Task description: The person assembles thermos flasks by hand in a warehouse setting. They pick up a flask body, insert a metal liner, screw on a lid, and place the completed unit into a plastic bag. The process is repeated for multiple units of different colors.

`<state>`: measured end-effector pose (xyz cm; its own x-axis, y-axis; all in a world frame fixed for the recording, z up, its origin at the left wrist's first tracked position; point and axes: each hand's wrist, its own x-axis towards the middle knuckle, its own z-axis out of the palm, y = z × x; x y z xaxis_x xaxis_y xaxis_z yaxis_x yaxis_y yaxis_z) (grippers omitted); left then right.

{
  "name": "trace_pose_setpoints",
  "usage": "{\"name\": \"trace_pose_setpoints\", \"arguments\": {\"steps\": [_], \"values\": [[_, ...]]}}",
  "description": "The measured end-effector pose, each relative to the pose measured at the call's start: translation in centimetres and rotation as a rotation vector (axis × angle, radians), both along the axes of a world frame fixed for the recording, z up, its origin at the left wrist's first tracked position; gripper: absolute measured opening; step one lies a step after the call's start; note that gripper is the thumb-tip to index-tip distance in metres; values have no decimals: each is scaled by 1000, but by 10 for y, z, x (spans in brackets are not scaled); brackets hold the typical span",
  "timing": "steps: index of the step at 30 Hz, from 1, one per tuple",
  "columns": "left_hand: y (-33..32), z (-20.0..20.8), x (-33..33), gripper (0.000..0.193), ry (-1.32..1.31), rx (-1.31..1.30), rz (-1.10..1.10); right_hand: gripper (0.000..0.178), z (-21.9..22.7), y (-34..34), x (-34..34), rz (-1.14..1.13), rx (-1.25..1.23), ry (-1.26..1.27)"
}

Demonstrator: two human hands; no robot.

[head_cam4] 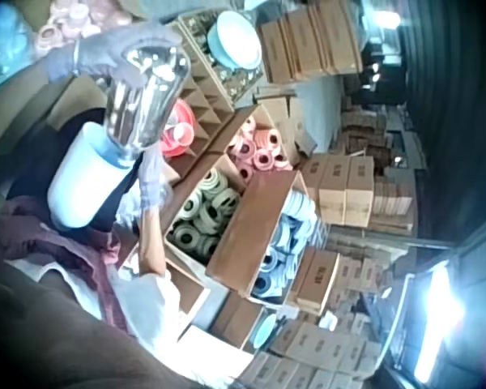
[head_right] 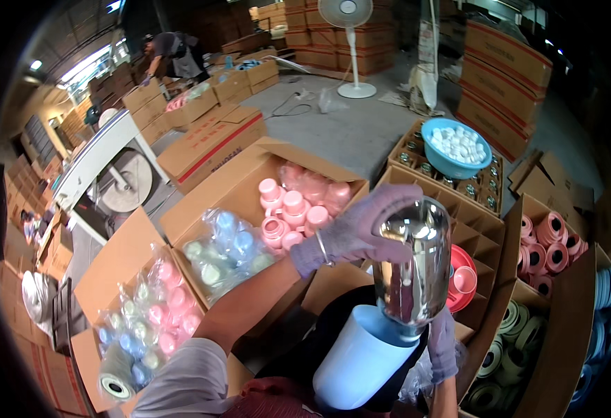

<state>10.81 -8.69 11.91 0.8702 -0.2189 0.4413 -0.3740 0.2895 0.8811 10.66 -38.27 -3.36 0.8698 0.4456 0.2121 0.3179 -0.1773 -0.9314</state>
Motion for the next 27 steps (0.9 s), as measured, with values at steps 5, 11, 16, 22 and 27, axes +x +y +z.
{"name": "trace_pose_setpoints", "arguments": {"steps": [5, 11, 16, 22, 27], "values": [[2, -18, -82, 83, -154, 872, 298, 48, 12, -30, -92, -163, -6, 28], [44, -109, -205, 55, 489, 359, 586, 56, -41, -32, -260, -3, -43, -520], [53, -187, -247, 49, 207, 732, 514, 85, 94, 52, -193, 164, 478, 71], [14, -119, -179, 57, -151, 909, 328, 78, 142, 57, -76, 456, 88, -493], [-17, -115, -127, 57, -235, 832, 343, 81, 177, 48, -75, 316, 132, -609]]}}
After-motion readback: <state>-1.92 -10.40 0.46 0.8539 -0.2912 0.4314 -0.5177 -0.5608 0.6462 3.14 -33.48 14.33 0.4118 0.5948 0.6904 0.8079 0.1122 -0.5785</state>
